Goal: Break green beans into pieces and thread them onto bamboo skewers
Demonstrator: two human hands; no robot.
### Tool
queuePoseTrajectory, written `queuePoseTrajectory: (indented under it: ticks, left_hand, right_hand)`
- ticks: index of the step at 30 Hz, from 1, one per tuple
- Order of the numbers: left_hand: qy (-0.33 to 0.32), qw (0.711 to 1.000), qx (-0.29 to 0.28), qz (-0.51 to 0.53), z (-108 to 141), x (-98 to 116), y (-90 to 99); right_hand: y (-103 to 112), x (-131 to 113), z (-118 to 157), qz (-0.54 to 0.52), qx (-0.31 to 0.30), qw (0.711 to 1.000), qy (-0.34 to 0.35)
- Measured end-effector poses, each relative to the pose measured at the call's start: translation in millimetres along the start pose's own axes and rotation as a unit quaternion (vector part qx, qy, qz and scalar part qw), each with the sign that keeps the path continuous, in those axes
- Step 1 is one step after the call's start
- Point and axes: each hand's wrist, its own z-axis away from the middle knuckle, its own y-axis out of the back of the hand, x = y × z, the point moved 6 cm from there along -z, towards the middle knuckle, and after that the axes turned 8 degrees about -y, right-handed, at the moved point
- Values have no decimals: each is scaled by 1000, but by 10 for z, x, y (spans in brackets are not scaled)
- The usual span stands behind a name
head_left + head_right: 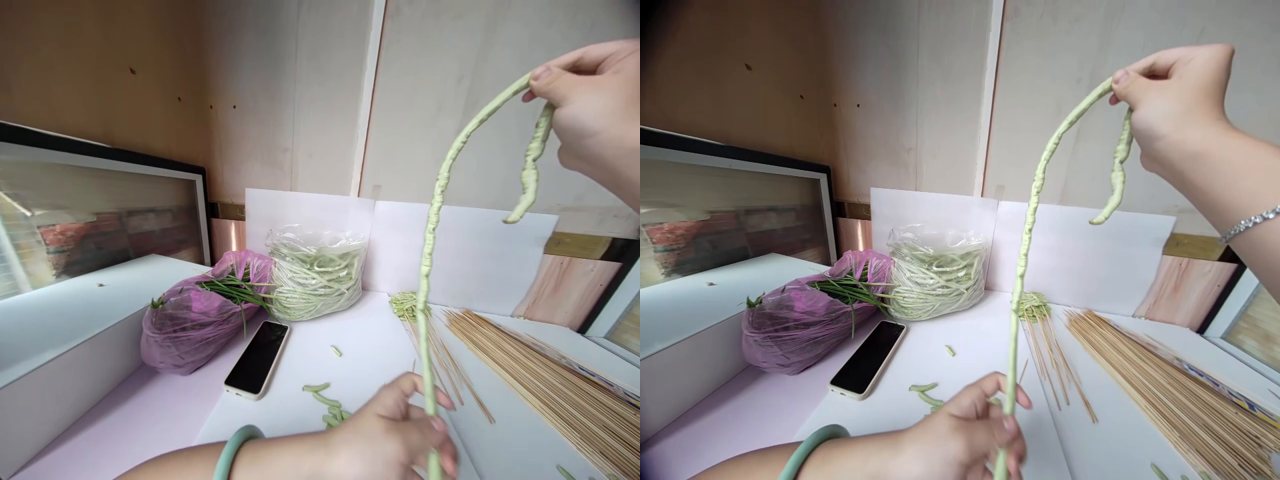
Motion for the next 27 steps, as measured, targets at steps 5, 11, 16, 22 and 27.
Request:
queuePoseTrajectory:
  ticks: [5, 11, 16, 22, 27]
  left_hand:
    - [-46, 976, 203, -67, 218, 303, 545]
    - [-121, 961, 234, -84, 361, 546, 872]
    - [-128, 963, 221, -93, 375, 568, 895]
    - [-114, 965, 211, -109, 383, 543, 888]
    - [-115, 963, 212, -124, 403, 464, 909]
  right_hand:
    - [100, 429, 73, 1, 2, 998, -68]
    - [116, 801, 972, 32, -101, 992, -73]
    - [-14, 833, 2063, 83, -217, 971, 53]
    - [-153, 972, 3018, 77, -337, 929, 136]
    - [-186, 1139, 3471, 76, -392, 908, 125]
